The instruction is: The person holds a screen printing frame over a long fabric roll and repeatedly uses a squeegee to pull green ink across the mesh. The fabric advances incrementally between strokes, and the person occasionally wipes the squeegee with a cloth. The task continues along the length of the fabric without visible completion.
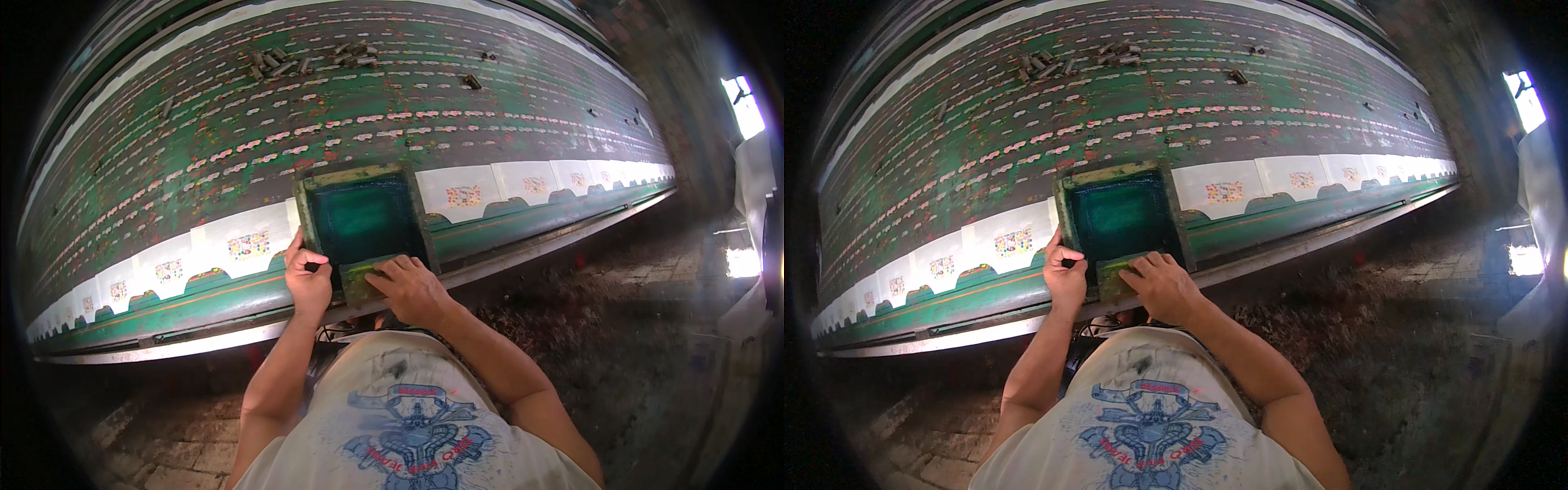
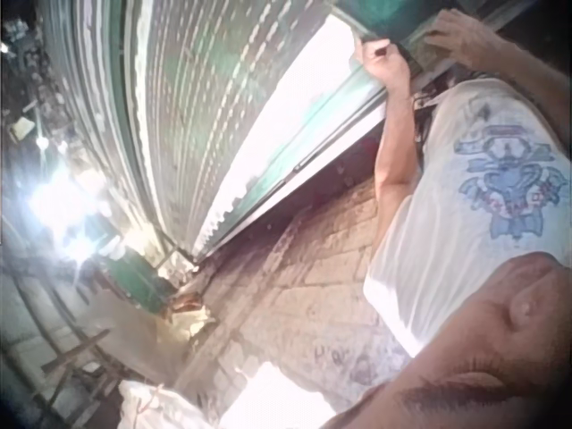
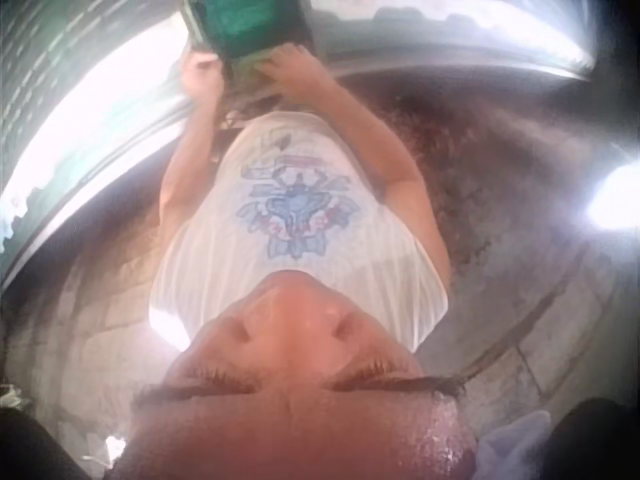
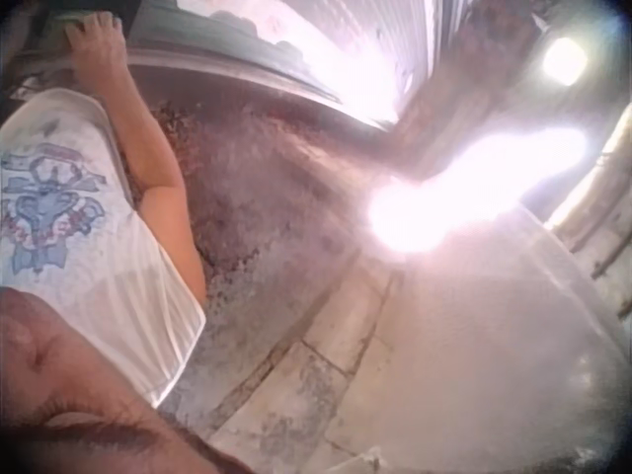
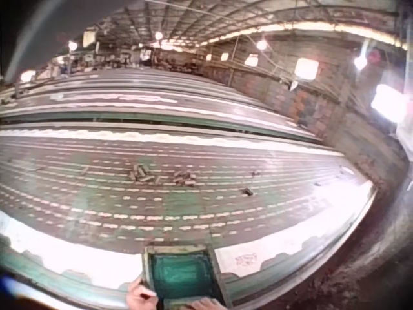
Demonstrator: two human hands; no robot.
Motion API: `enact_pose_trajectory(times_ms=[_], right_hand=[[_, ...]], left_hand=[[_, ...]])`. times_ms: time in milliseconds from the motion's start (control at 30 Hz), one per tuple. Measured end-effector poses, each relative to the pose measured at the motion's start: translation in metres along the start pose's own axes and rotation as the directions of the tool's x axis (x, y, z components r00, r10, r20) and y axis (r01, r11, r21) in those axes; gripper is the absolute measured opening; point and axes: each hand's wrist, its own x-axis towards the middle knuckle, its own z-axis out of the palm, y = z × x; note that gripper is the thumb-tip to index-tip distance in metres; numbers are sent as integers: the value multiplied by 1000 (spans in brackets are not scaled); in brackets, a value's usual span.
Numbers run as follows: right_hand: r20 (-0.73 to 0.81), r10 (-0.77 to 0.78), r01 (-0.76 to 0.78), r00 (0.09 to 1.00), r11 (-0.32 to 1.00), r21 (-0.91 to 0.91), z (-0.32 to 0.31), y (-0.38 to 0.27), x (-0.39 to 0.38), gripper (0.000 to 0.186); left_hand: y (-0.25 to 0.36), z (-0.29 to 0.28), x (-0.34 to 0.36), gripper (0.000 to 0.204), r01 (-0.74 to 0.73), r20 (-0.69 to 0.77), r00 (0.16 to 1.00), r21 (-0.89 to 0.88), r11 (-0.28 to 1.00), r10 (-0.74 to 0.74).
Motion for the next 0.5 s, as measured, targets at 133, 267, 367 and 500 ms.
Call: enact_pose_trajectory(times_ms=[133,267,367,500], right_hand=[[2,20,-20,1000,987,157,-8,10,-15,49],[-238,153,-109,959,977,186,-11,41,-47,45],[-334,324,-224,885,926,304,-19,73,-74,41],[-290,458,-258,840,809,528,-37,122,-113,38]], left_hand=[[-7,-5,-1,30,-21,0,1000,67,998,21],[16,1,-3,29,-4,-20,1000,74,997,5],[37,27,-6,32,-94,-4,995,122,988,96],[45,93,-16,34,-113,-9,994,60,992,113]])
